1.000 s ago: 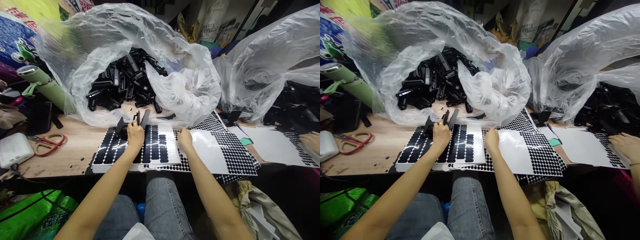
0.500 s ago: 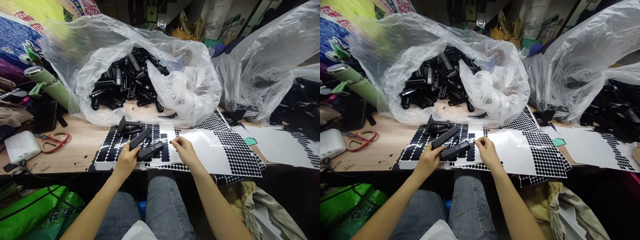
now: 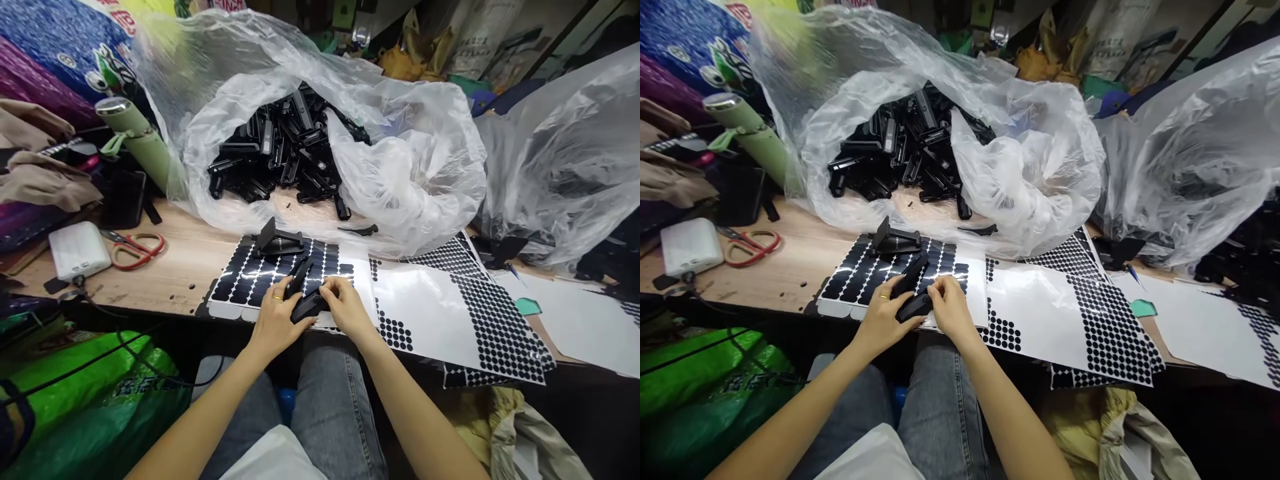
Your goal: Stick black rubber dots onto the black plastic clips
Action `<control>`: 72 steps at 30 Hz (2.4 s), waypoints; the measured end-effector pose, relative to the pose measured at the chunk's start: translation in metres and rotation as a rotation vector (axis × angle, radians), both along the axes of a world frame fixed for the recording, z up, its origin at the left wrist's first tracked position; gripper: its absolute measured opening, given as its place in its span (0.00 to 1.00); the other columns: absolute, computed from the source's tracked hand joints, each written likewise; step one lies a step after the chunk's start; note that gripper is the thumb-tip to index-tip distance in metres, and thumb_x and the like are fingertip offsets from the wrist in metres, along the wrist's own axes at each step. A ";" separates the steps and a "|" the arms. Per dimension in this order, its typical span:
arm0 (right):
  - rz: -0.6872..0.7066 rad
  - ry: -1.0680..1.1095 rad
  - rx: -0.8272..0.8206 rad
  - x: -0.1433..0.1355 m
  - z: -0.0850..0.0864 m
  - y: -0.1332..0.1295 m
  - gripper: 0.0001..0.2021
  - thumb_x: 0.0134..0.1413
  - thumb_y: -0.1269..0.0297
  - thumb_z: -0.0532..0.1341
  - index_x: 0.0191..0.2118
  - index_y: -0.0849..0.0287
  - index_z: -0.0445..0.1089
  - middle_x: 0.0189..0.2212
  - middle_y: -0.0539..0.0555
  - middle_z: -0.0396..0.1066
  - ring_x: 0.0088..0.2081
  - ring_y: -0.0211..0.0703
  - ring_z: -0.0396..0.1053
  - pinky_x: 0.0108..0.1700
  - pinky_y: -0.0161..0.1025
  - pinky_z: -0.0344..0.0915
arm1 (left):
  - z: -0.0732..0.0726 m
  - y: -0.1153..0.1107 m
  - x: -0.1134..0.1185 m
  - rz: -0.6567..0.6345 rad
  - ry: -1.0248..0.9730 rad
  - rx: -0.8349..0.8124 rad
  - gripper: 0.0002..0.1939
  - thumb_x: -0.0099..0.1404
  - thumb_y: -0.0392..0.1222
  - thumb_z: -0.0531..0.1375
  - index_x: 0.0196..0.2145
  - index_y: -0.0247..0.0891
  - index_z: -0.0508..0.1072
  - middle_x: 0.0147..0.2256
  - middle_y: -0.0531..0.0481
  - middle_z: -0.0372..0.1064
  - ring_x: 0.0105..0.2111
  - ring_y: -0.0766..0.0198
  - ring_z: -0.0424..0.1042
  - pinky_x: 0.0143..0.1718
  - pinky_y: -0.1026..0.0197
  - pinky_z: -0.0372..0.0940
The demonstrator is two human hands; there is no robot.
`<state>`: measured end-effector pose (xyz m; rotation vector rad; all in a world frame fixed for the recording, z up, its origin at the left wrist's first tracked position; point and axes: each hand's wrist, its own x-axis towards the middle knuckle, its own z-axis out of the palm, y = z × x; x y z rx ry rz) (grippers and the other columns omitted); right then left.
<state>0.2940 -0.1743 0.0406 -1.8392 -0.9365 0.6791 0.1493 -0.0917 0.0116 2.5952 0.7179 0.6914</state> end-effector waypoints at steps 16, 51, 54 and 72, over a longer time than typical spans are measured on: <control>0.051 -0.232 -0.137 -0.012 -0.004 -0.004 0.06 0.51 0.67 0.52 0.25 0.58 0.62 0.41 0.59 0.61 0.46 0.48 0.60 0.48 0.47 0.58 | -0.009 0.007 -0.002 -0.117 -0.023 -0.115 0.22 0.54 0.49 0.62 0.44 0.35 0.72 0.55 0.39 0.55 0.53 0.49 0.57 0.54 0.47 0.56; -0.054 0.337 -0.230 0.023 0.004 -0.027 0.12 0.43 0.54 0.60 0.26 0.60 0.64 0.25 0.49 0.64 0.29 0.38 0.63 0.37 0.40 0.62 | -0.004 0.018 -0.013 -0.249 0.027 -0.176 0.22 0.59 0.49 0.57 0.49 0.38 0.68 0.57 0.40 0.52 0.56 0.50 0.55 0.57 0.44 0.52; -0.051 0.372 -0.247 0.021 0.002 -0.026 0.13 0.43 0.54 0.60 0.25 0.59 0.63 0.25 0.49 0.63 0.30 0.38 0.63 0.38 0.40 0.62 | -0.002 0.017 -0.014 -0.248 0.040 -0.183 0.22 0.59 0.50 0.57 0.50 0.38 0.68 0.57 0.41 0.52 0.56 0.50 0.55 0.57 0.45 0.52; -0.138 0.227 -0.241 0.013 -0.006 -0.028 0.13 0.46 0.53 0.58 0.27 0.59 0.64 0.29 0.53 0.67 0.31 0.41 0.63 0.36 0.40 0.62 | -0.004 0.017 -0.013 -0.241 -0.001 -0.199 0.22 0.58 0.48 0.59 0.49 0.40 0.69 0.56 0.41 0.54 0.54 0.49 0.57 0.56 0.42 0.52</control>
